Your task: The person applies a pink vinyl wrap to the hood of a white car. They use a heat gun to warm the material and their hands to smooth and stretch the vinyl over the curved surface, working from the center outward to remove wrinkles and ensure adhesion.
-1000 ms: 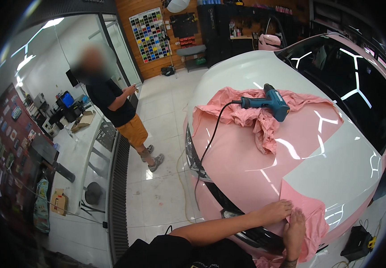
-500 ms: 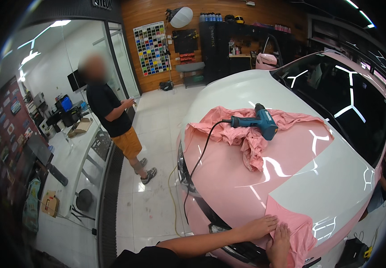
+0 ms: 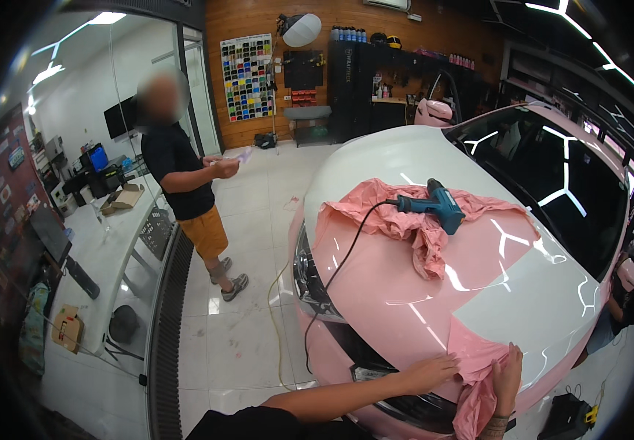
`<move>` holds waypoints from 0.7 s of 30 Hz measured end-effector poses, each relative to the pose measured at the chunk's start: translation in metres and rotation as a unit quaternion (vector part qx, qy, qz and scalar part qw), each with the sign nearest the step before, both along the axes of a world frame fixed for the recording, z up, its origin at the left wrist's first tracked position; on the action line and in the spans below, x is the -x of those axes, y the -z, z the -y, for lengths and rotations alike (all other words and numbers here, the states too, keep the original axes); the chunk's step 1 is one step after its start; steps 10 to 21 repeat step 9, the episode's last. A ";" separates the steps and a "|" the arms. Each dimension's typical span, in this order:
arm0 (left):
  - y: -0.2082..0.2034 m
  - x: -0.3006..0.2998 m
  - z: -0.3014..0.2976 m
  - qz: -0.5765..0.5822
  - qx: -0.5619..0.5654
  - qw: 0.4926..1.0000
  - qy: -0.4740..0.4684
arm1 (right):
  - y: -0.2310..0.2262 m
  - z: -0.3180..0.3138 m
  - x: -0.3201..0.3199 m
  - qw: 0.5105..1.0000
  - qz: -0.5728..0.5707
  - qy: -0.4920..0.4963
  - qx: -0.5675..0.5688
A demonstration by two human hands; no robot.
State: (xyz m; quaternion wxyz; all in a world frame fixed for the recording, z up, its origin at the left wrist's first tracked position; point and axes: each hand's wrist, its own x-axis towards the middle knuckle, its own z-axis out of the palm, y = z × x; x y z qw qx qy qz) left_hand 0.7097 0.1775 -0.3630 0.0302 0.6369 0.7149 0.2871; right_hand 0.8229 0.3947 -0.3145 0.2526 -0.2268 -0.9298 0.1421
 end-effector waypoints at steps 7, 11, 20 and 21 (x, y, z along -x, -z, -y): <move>0.003 0.104 0.253 0.337 -0.398 0.740 -0.425 | 0.050 -0.016 -0.024 0.999 0.024 0.019 -0.027; 0.011 0.176 0.342 0.509 -0.582 0.524 -0.357 | 0.057 -0.020 -0.015 0.999 0.018 0.018 -0.025; 0.011 0.176 0.342 0.509 -0.582 0.524 -0.357 | 0.057 -0.020 -0.015 0.999 0.018 0.018 -0.025; 0.011 0.176 0.342 0.509 -0.582 0.524 -0.357 | 0.057 -0.020 -0.015 0.999 0.018 0.018 -0.025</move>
